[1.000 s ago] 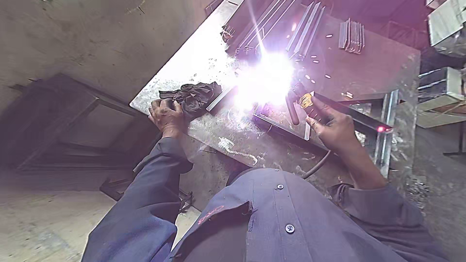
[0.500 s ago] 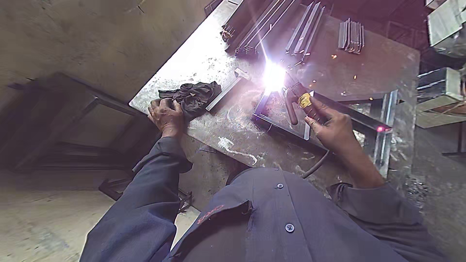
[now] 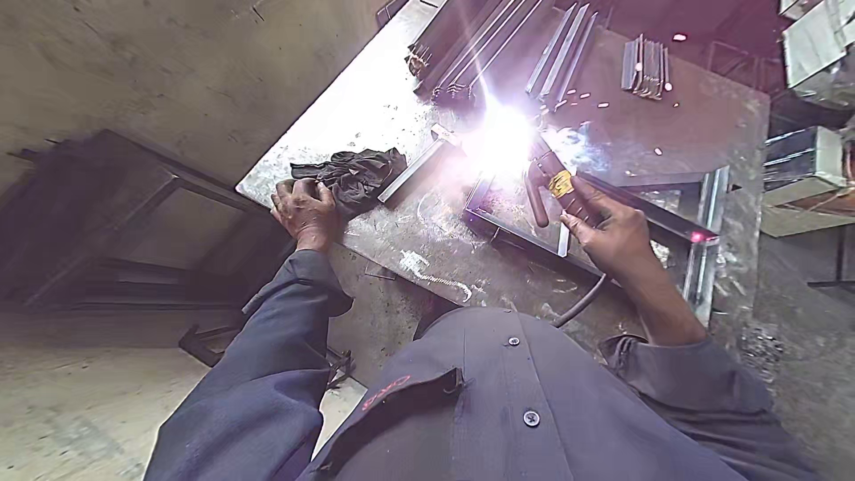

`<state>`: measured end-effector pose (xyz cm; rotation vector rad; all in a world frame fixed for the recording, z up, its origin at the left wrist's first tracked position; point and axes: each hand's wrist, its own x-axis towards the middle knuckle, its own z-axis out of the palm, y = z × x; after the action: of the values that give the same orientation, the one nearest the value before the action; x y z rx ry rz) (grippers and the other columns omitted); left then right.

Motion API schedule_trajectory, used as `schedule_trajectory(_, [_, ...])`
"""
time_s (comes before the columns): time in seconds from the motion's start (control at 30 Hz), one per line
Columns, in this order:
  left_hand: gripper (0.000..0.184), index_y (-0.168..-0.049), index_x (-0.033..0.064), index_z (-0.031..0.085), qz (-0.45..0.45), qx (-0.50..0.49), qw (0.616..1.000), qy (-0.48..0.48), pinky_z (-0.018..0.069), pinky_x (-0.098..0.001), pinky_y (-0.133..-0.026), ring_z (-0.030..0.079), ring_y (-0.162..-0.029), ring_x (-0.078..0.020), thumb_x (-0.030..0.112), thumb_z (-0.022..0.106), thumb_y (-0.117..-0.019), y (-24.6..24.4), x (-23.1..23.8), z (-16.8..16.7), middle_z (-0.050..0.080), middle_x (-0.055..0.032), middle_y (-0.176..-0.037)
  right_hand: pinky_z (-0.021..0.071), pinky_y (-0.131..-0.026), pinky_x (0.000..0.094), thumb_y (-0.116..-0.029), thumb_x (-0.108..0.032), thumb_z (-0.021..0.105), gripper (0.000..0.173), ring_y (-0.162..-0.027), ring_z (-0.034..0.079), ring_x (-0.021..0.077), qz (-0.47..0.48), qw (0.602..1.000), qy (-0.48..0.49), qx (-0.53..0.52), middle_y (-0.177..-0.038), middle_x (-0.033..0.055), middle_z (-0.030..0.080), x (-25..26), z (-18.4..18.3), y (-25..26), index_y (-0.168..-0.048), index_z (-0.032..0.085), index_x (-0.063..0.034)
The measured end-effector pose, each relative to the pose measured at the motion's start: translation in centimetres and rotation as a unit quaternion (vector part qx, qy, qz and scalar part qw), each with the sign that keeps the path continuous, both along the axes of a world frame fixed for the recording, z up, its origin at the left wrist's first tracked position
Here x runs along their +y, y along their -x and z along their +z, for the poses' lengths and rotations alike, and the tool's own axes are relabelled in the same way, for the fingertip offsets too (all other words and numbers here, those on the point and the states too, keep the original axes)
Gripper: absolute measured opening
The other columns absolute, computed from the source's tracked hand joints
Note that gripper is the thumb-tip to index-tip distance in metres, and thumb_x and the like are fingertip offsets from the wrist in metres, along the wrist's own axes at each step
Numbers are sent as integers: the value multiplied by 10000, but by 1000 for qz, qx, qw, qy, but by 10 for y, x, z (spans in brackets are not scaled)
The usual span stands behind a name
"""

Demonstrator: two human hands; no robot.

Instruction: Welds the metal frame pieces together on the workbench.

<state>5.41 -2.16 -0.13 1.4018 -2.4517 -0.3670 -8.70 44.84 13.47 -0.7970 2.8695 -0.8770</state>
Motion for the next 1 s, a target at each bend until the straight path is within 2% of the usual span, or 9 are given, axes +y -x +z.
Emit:
schedule_trajectory(0.13, [444,-1270,116,681,3,2,1000,2,350,-621,-1120,470,-1392,-393,421,482,-1017,-1,-1,-1,546,-181,-1457,569,-774,545,-976,-239,708,576,-888,723,269,-14,1000,4,-26,-1136,138,738,-1,2,1,-1522,524,-239])
schedule_trajectory(0.27, [442,-1289,109,676,-3,8,1000,-1,345,-632,-1122,463,-1401,-397,414,490,-1029,-1,-1,-1,534,-184,-1474,562,-804,561,-975,-231,706,575,-921,723,291,-11,999,9,-32,-1158,154,732,-1,2,1,-1521,524,-229])
schedule_trajectory(0.4, [446,-1279,106,679,-3,3,1000,5,352,-631,-1114,473,-1392,-396,415,486,-1022,0,-2,-2,540,-186,-1467,566,-748,545,-977,-249,708,566,-854,717,269,-18,999,10,-35,-1132,145,735,-2,2,2,-1515,532,-232])
schedule_trajectory(0.47, [446,-1282,106,676,-3,3,1000,3,349,-636,-1115,469,-1394,-400,416,481,-1028,-1,-1,-1,536,-189,-1470,569,-778,546,-975,-249,711,559,-874,722,268,-18,999,7,-34,-1136,143,737,-2,2,1,-1508,542,-231])
schedule_trajectory(0.57, [456,-1282,96,676,-4,-1,1000,2,347,-642,-1115,467,-1394,-409,422,478,-1032,-1,0,1,534,-198,-1469,566,-762,548,-974,-226,707,566,-865,718,278,-9,999,13,-32,-1117,151,736,-2,3,0,-1513,534,-226])
schedule_trajectory(0.67, [464,-1280,83,671,-7,-9,1000,-2,348,-645,-1116,461,-1400,-417,428,480,-1036,-1,2,4,526,-202,-1479,578,-753,531,-977,-229,694,540,-868,722,250,-9,999,14,-41,-1119,118,741,-1,4,-1,-1498,551,-248])
schedule_trajectory(0.73, [469,-1273,70,677,-14,-10,1000,3,355,-651,-1108,468,-1390,-429,416,465,-1039,-1,2,6,535,-217,-1466,566,-752,549,-968,-228,710,567,-870,719,272,-8,999,22,-39,-1127,138,738,0,2,-1,-1509,540,-250])
schedule_trajectory(0.83, [448,-1292,99,671,-1,-15,1000,-4,342,-643,-1125,457,-1409,-406,415,479,-1039,0,4,6,530,-183,-1485,570,-836,532,-967,-219,717,573,-958,720,262,-13,999,11,-40,-1189,124,727,0,0,0,-1510,536,-248])
schedule_trajectory(1.0, [438,-1279,95,675,-2,-7,1000,-3,348,-654,-1109,464,-1396,-418,403,478,-1039,0,7,9,529,-199,-1478,556,-869,576,-973,-234,705,548,-997,721,297,-9,1000,-5,-20,-1185,143,729,-2,1,-1,-1499,551,-228])
